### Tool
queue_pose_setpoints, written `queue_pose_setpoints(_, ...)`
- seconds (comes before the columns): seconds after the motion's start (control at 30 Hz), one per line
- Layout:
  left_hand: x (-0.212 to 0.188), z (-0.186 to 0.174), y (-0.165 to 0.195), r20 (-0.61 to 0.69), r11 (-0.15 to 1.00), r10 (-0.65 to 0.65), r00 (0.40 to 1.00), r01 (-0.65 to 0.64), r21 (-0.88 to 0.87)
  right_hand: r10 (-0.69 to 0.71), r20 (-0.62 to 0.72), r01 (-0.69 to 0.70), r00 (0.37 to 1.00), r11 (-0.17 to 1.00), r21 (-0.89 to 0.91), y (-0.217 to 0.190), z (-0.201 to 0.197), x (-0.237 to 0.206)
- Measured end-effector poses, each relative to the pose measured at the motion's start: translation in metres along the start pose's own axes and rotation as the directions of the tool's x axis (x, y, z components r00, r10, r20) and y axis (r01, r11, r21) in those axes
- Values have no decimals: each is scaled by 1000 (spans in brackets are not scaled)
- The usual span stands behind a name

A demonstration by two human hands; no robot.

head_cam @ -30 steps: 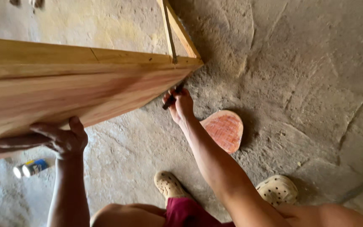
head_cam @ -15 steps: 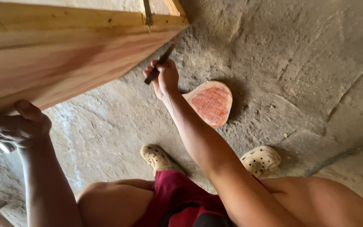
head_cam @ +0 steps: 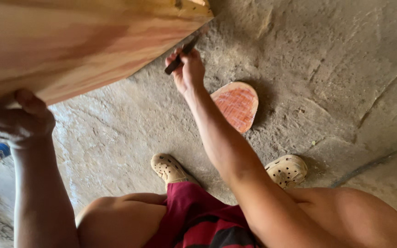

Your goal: The person sits on the floor and uses a knife to carve and shape a wooden paddle blank, shaving the edge of a large wood board. They hold the board steady with one hand while cutting with the other, briefly carve the paddle's handle, then rest before resuming cuts on the board.

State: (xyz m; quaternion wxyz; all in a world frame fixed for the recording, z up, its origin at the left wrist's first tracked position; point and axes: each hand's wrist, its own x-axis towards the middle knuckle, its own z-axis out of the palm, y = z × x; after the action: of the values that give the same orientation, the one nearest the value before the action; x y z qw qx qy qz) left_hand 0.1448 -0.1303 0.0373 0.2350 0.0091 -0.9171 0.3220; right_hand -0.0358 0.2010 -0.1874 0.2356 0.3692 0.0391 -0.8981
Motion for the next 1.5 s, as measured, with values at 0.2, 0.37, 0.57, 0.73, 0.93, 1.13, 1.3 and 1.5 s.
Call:
queue_pose_setpoints(0.2,37,12,45,-62,999,-20,998,18,-34,-27,175,18,984,998,56,-10,40,-11)
queue_pose_setpoints(0.37,84,2,106,17,967,139,990,-132,-220,-85,394,92,915,996,2,-10,91,-83)
queue_pose_setpoints(0.57,88,-2,241,92,848,444,891,-386,-364,-137,669,291,730,948,-124,-22,118,-146)
queue_pose_setpoints(0.73,79,18,347,501,706,575,647,-83,-704,-241,697,462,675,875,-145,-43,130,-149)
queue_pose_setpoints(0.93,46,-6,422,458,589,548,700,66,-806,-267,749,587,607,785,-196,-82,137,-145)
queue_pose_setpoints(1.13,40,-26,420,525,617,499,690,143,-774,-296,709,613,640,753,-240,-108,136,-131)
queue_pose_setpoints(1.3,57,-39,409,604,473,599,526,376,-797,-369,674,643,641,737,-208,-122,143,-125)
queue_pose_setpoints(1.5,77,-42,416,634,571,671,384,277,-773,-350,748,606,563,791,-86,-153,190,-146)
